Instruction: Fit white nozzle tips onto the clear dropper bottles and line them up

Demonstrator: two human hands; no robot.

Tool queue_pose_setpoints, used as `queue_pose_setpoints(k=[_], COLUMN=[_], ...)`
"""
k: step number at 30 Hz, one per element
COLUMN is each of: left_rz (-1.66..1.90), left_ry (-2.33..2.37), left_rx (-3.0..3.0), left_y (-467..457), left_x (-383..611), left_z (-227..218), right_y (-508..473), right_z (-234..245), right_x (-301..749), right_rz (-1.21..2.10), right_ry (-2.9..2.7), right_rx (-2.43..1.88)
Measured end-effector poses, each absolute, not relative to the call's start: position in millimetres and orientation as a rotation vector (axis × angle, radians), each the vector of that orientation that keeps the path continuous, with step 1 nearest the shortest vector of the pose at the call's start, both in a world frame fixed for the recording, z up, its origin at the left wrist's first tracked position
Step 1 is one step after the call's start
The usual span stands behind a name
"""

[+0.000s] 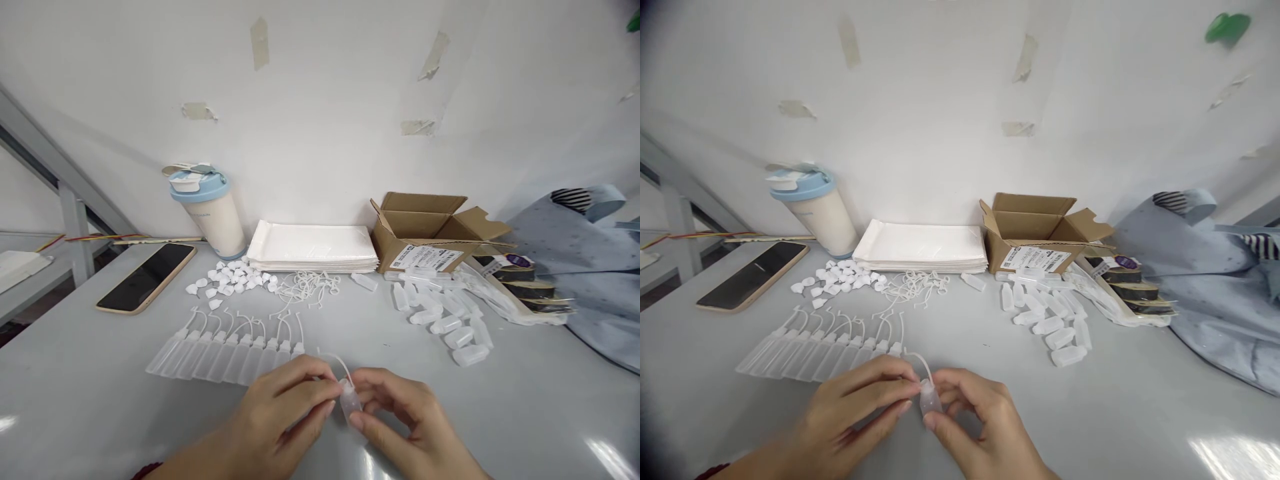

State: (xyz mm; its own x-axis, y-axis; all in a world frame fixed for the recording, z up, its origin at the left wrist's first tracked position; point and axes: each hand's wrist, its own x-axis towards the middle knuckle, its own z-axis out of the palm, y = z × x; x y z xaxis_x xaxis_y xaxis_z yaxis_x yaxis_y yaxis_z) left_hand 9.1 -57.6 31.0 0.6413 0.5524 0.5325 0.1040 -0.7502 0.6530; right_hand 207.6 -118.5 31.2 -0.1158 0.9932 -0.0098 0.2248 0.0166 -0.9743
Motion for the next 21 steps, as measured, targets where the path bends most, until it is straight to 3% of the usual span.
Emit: queue_pose_setpoints(k=[13, 21], left_rz=[1.001, 0.961], left_ry=[0.438, 0.434], left_rx=[2.377, 2.580], left_y=[-60.1, -57.4], left_x=[6.3, 9.5], left_z=[24.7, 43.2], right_y=[-120.2, -116.8], right_z=[32.3, 35.7], right_x=[206.0, 204.0], right_rz=[1.302, 1.611], right_ry=[-1.240, -0.997], right_rx=[-1.269, -1.113])
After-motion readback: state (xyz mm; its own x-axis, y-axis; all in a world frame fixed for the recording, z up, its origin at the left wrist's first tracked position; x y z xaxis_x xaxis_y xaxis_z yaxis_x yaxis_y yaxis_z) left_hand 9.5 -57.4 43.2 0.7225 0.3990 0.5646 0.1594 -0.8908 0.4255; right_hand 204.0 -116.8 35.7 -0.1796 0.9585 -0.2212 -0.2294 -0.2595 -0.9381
